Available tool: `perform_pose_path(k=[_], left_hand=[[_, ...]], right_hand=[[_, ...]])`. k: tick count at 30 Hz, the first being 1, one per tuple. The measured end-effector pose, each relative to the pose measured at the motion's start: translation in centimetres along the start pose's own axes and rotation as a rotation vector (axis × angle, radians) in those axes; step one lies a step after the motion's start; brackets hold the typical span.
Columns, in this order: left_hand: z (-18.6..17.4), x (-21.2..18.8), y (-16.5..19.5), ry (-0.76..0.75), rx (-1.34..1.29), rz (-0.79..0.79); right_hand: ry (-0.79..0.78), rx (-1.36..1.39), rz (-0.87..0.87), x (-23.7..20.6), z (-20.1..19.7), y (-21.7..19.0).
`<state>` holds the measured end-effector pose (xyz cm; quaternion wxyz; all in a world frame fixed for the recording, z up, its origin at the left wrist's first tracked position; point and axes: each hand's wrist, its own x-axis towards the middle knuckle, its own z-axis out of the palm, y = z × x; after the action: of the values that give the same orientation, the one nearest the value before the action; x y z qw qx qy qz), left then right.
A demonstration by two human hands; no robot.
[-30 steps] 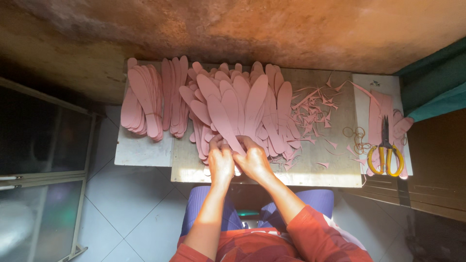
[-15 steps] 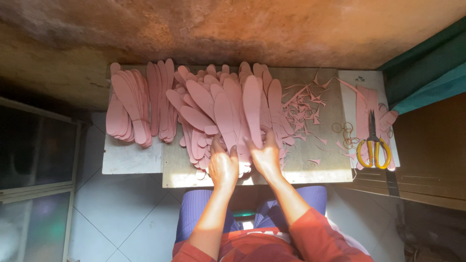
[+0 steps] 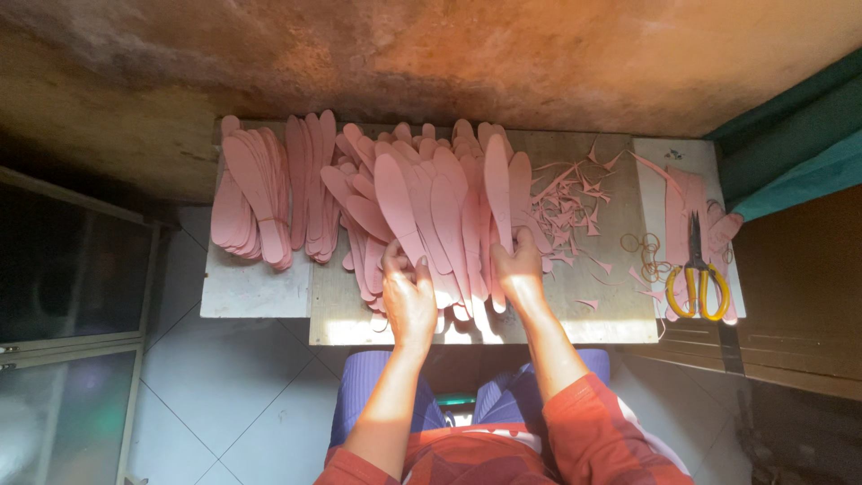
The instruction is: The person uses yellow-handled scissors to trim the edges of pink shoe insoles, one at a time, while seated at a table. Trimmed insoles are stacked on the table, and trimmings accumulate nearby.
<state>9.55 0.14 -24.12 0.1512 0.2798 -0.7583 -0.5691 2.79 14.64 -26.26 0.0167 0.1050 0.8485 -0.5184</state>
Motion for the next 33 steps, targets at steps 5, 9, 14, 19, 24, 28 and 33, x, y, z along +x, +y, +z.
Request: perform_pose_path(k=[5, 9, 14, 19, 24, 28, 33], left_hand=[[-1.0, 0.4, -0.2, 0.024, 0.022, -0.017], [-2.0, 0.3, -0.6, 0.002, 0.186, -0.102], [-2.9, 0.6, -0.5, 0.048, 0.143, -0.036], [-2.2, 0.1, 0.1, 0.079, -0.102, -0.038], [-0.8, 0.0, 1.3, 0.015, -0.094, 0.066], [-0.6, -0.2, 2.2, 0.094, 0.058, 0.190], [1.5, -3.4, 2.8, -0.028, 0.043, 0.482]], right_hand=[[0.004, -0.403, -0.367, -2.9, 3.1, -2.4], [-0.046, -0.606, -0.233, -2.6, 5.1, -4.3], [-0.152, -0.534, -0.268, -0.9, 3.2, -3.6], [-0.208, -0.487, -0.236, 0.1, 0.5, -2.9], [-0.152, -0.508, -0.182, -0.1, 0.4, -3.4], [-0.128, -0.456, -0.191, -0.8, -0.6, -3.5], [-0.066, -0.554, -0.270, -4.8, -2.5, -2.6]])
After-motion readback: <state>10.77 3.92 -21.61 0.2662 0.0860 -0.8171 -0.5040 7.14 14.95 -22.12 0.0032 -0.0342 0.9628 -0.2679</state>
